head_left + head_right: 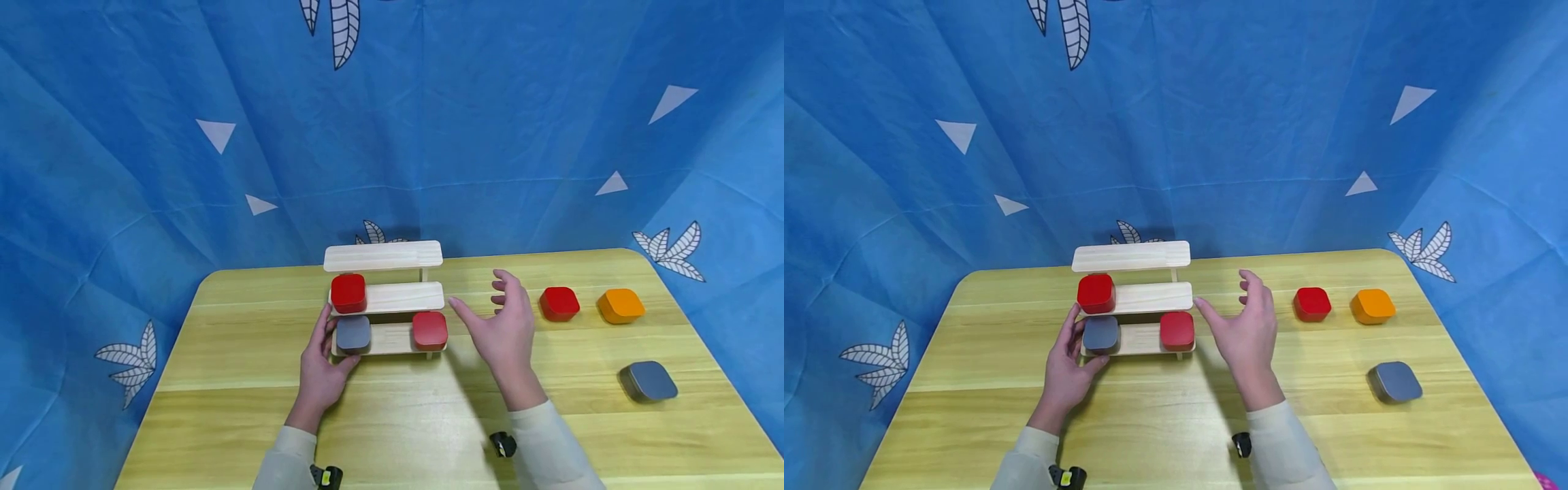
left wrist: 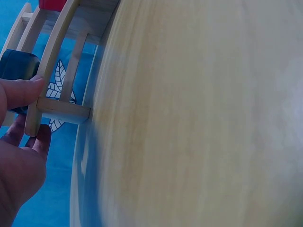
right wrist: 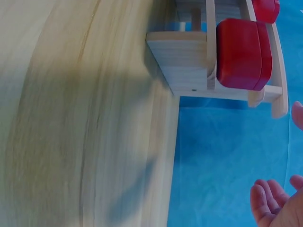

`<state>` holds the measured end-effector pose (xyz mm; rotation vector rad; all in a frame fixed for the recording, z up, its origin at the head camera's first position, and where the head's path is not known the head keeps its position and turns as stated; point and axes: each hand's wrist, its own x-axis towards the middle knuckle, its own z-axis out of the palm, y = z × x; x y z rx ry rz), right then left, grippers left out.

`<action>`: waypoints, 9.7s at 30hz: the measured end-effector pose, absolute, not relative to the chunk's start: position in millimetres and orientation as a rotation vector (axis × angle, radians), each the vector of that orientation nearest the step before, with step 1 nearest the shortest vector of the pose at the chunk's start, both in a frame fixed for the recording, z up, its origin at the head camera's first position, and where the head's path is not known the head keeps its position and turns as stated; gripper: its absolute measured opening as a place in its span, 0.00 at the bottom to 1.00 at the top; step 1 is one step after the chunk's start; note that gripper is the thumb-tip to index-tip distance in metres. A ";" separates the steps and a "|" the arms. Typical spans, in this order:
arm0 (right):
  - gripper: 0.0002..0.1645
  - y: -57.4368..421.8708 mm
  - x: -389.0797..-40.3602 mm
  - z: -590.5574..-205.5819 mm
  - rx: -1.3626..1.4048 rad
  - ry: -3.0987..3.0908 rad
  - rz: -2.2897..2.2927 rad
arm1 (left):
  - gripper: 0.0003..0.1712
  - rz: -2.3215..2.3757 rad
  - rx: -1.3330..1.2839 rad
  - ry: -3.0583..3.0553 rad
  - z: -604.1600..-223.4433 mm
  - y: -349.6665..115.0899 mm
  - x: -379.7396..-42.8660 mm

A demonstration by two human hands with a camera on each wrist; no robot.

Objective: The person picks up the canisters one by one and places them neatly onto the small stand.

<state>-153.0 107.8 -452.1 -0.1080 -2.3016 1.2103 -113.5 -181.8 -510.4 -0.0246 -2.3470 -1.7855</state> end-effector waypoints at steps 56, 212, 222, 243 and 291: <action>0.51 183.2 -143.7 -478.9 -0.474 -2.402 1.125 | 0.64 -1.772 0.012 -2.379 -508.8 -180.9 -112.1; 0.53 194.6 -179.0 -464.3 -0.651 -2.471 1.215 | 0.64 -1.770 -0.027 -2.367 -511.2 -183.3 -113.0; 0.52 181.8 -175.7 -451.3 -0.588 -2.432 1.214 | 0.64 -1.763 -0.032 -2.367 -511.7 -183.0 -112.8; 0.54 156.2 -170.2 -434.9 -0.507 -2.415 1.219 | 0.64 -1.781 -0.022 -2.356 -512.0 -183.0 -112.3; 0.57 74.2 -167.2 -429.8 -0.126 -2.412 1.210 | 0.63 -1.803 -0.056 -2.324 -514.5 -185.8 -113.2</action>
